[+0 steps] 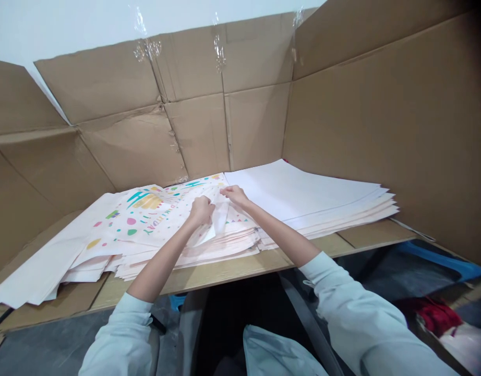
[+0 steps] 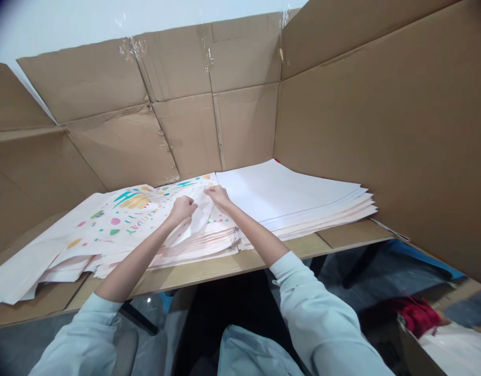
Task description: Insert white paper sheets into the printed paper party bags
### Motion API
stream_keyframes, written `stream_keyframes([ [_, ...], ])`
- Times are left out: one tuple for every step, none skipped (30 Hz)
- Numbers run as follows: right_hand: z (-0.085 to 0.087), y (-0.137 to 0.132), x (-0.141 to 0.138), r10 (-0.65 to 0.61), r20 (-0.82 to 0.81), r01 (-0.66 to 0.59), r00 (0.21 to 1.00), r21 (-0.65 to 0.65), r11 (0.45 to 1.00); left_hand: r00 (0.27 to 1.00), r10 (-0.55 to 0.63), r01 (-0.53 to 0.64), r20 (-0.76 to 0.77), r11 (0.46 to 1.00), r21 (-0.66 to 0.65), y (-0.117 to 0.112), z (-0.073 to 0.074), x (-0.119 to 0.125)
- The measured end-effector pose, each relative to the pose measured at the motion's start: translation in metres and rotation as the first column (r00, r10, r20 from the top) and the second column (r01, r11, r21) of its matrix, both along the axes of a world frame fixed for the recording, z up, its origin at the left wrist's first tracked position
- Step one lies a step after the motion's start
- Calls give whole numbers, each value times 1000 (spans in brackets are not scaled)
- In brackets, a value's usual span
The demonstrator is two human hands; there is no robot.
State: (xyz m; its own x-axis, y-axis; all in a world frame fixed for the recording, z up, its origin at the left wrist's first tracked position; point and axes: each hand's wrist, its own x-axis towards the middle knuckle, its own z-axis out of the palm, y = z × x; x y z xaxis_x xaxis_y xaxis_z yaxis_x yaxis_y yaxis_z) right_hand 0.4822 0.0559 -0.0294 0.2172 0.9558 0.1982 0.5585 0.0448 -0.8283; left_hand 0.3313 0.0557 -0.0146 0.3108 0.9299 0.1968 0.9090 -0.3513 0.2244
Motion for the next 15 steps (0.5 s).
stream_keyframes([
  [-3, -4, 5, 30, 31, -30, 999, 7, 1000, 1000, 26, -26, -10, 999, 40, 3, 2, -4],
  [-7, -9, 12, 47, 91, -50, 995, 24, 998, 999, 49, -48, -19, 996, 82, 7, 4, -8],
  [-12, -15, 21, 45, 180, -55, 983, 50, 997, 997, 68, -65, -26, 991, 118, 10, 5, -13],
  [-18, -23, 32, 27, 296, -53, 955, 80, 995, 996, 85, -80, -29, 986, 145, 14, 7, -17],
  [-23, -31, 43, -16, 419, -33, 908, 108, 994, 994, 101, -96, -28, 982, 160, 19, 8, -22],
  [-29, -41, 55, -47, 530, -17, 847, 117, 993, 993, 116, -111, -23, 980, 165, 23, 8, -26],
  [-34, -50, 68, -52, 622, -10, 781, 96, 995, 992, 129, -125, -14, 979, 162, 27, 8, -29],
  [-38, -60, 79, -30, 689, -7, 724, 51, 999, 991, 137, -136, -2, 979, 153, 31, 7, -32],
  [-41, -70, 90, 15, 731, -23, 683, 1, 1000, 990, 141, -142, 14, 980, 140, 34, 5, -33],
  [-42, -78, 99, 64, 754, -46, 654, -45, 998, 990, 139, -143, 35, 982, 125, 37, 2, -33],
  [-41, -86, 108, 118, 761, -81, 637, -85, 993, 989, 132, -138, 62, 984, 110, 40, -1, -32],
  [-40, -93, 115, 171, 761, -128, 626, -116, 985, 989, 120, -129, 90, 987, 96, 41, -5, -30],
  [-37, -99, 121, 221, 755, -176, 618, -141, 974, 987, 106, -117, 121, 990, 82, 42, -9, -27],
  [-34, -103, 126, 266, 745, -220, 612, -163, 962, 983, 95, -107, 155, 992, 72, 42, -13, -24],
  [-31, -106, 130, 306, 730, -257, 611, -182, 949, 978, 86, -100, 189, 993, 63, 41, -18, -22],
])
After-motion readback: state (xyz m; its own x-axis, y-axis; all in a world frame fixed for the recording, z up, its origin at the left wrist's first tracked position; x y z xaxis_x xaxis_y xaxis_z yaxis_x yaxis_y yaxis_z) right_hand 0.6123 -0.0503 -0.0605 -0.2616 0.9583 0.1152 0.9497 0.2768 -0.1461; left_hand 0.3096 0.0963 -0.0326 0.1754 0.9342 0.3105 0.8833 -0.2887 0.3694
